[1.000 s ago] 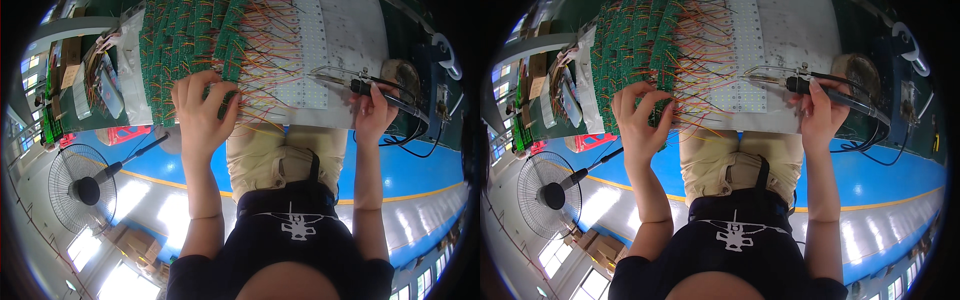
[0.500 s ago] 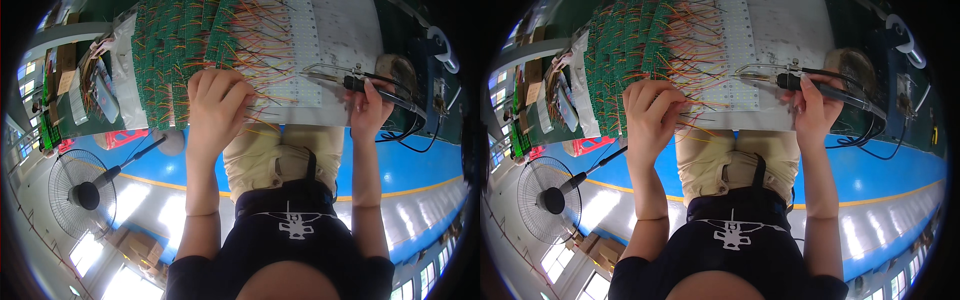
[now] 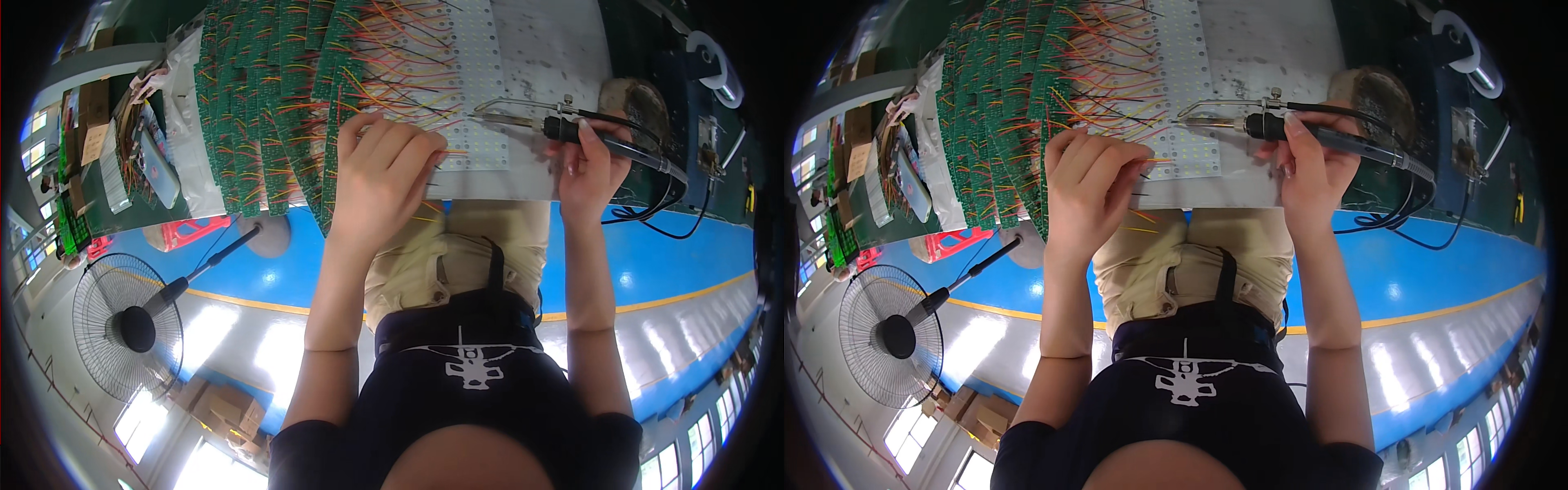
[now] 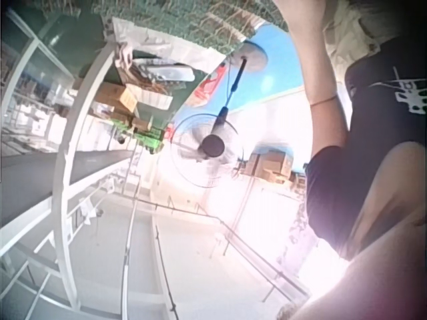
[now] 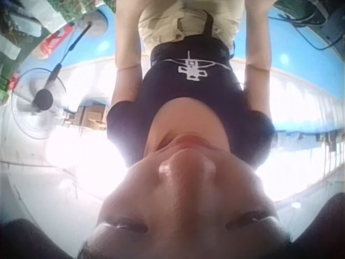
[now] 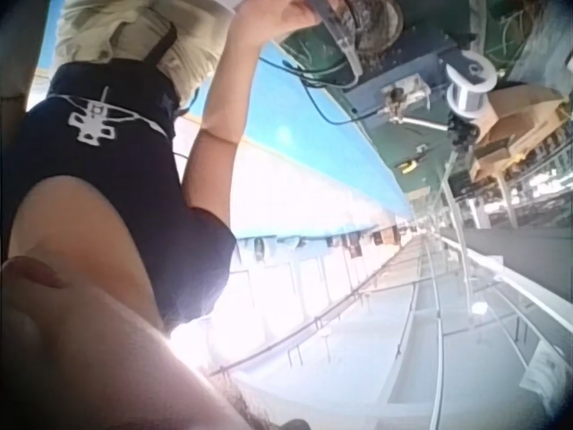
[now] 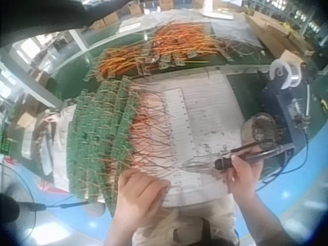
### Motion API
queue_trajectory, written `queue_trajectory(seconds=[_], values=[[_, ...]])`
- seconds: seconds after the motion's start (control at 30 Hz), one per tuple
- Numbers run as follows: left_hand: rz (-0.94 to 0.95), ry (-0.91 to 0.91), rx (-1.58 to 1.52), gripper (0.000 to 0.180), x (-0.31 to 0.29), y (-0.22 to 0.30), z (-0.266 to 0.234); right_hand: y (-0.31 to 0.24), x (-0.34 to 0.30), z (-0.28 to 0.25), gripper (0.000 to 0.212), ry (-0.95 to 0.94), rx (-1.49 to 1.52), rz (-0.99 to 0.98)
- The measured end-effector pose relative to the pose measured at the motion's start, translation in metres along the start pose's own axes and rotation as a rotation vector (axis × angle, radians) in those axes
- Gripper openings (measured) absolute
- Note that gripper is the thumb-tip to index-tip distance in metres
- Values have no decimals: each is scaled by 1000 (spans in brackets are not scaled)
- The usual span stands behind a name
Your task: The person aligns wires connected to circuit boards onto contact pads on an LED panel and solders them in place using a soldering iron.
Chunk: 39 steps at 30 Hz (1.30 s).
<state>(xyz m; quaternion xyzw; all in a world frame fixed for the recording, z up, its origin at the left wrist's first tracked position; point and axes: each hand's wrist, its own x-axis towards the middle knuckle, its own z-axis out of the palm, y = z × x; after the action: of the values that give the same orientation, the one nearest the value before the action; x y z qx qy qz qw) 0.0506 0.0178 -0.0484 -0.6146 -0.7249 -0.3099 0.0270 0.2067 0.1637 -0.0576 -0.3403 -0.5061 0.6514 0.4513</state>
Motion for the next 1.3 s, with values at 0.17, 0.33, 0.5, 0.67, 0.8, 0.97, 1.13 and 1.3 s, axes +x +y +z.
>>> queue_trajectory(seconds=[0.17, 0.33, 0.5, 0.67, 0.8, 0.97, 1.13, 1.3], values=[[-29, 20, -9, 14, 1, 2, 1, 2, 0, -4, 10, -17, -65, 10], [-27, 27, 6, 13, 1, 2, 0, 0, 0, -2, 9, -14, -61, 16], [-42, 87, 52, 12, 1, 2, 6, -1, -1, 0, 11, 13, 9, 23], [-80, 144, 58, 12, 1, 4, 14, 0, -1, -2, 8, -12, -76, 7], [-77, 147, 59, 13, 1, 4, 14, -4, -2, 0, 8, -42, -30, 17], [-101, 159, 56, 14, 0, 4, 16, -4, -2, 4, 5, -37, -104, 5], [-106, 164, 66, 13, 2, 5, 15, -3, -1, 3, 6, -53, -113, -12], [-97, 182, 63, 13, 3, 5, 16, -3, -2, 0, 6, -63, -53, 24]])
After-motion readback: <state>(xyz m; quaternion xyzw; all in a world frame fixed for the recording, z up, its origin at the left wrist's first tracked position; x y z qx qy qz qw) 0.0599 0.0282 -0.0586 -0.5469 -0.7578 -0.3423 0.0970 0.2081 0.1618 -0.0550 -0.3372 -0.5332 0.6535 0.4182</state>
